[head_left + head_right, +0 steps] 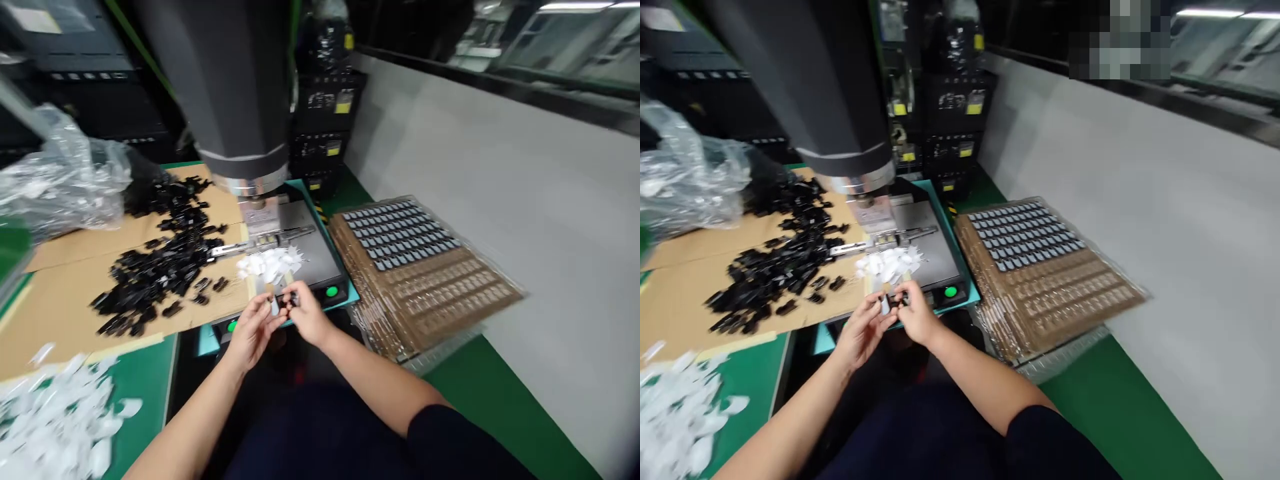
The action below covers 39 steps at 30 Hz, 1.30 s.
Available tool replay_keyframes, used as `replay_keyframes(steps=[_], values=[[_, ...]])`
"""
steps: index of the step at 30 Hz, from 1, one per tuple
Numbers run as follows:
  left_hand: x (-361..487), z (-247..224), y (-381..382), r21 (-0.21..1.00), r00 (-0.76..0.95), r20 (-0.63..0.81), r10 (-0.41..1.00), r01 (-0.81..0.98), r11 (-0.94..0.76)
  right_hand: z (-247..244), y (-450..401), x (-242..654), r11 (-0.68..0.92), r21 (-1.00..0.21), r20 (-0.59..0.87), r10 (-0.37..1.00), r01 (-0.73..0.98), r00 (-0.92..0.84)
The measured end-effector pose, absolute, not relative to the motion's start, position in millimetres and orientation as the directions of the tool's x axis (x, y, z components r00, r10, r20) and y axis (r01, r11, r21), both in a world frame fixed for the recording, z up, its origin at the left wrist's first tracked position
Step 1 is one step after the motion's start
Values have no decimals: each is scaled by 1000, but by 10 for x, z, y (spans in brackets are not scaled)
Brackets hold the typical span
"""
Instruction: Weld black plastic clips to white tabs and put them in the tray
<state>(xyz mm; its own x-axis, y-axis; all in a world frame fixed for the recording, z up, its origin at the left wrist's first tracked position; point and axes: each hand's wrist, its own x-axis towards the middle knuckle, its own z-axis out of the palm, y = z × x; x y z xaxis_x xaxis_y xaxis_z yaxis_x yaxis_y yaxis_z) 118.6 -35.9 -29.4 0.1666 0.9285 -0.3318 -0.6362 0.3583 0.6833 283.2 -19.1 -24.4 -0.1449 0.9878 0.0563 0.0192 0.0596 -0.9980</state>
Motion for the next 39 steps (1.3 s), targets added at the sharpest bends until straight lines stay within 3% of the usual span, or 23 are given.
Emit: replay_keyframes(steps=[3,5,8,12,18,23,29,32,36,39], values=[[1262,-331,-440,727,166,-316,934,-590,351,-198,-319,2896,232,-898,166,965,374,-201],[1315,-352,-499,749,181,-319,930,-554,365,-163,-396,2939,292,-813,210,954,504,-214],[1369,-382,-579,771,212,-344,915,-492,404,-140,-471,3055,325,-751,234,945,575,-229],[1364,-438,-623,820,246,-375,894,-362,444,-119,-474,3433,295,-760,247,955,579,-163],[1290,-473,-610,913,363,-358,860,-56,403,-8,-300,4564,51,-730,193,972,682,133],[1304,-557,-652,933,536,-359,764,213,289,37,-113,5737,-367,-710,-57,881,601,470],[1429,-1000,-943,856,639,-496,588,473,208,124,-26,6893,-585,-590,37,669,556,742],[1462,-1209,-1130,794,614,-605,507,513,325,113,-12,6967,-568,-560,48,704,603,708],[1456,-1287,-1242,762,564,-648,512,488,426,2,-55,6432,-368,-602,-27,897,708,442],[1453,-1251,-1237,765,553,-642,531,502,402,-86,-98,5984,-229,-531,19,959,816,282]])
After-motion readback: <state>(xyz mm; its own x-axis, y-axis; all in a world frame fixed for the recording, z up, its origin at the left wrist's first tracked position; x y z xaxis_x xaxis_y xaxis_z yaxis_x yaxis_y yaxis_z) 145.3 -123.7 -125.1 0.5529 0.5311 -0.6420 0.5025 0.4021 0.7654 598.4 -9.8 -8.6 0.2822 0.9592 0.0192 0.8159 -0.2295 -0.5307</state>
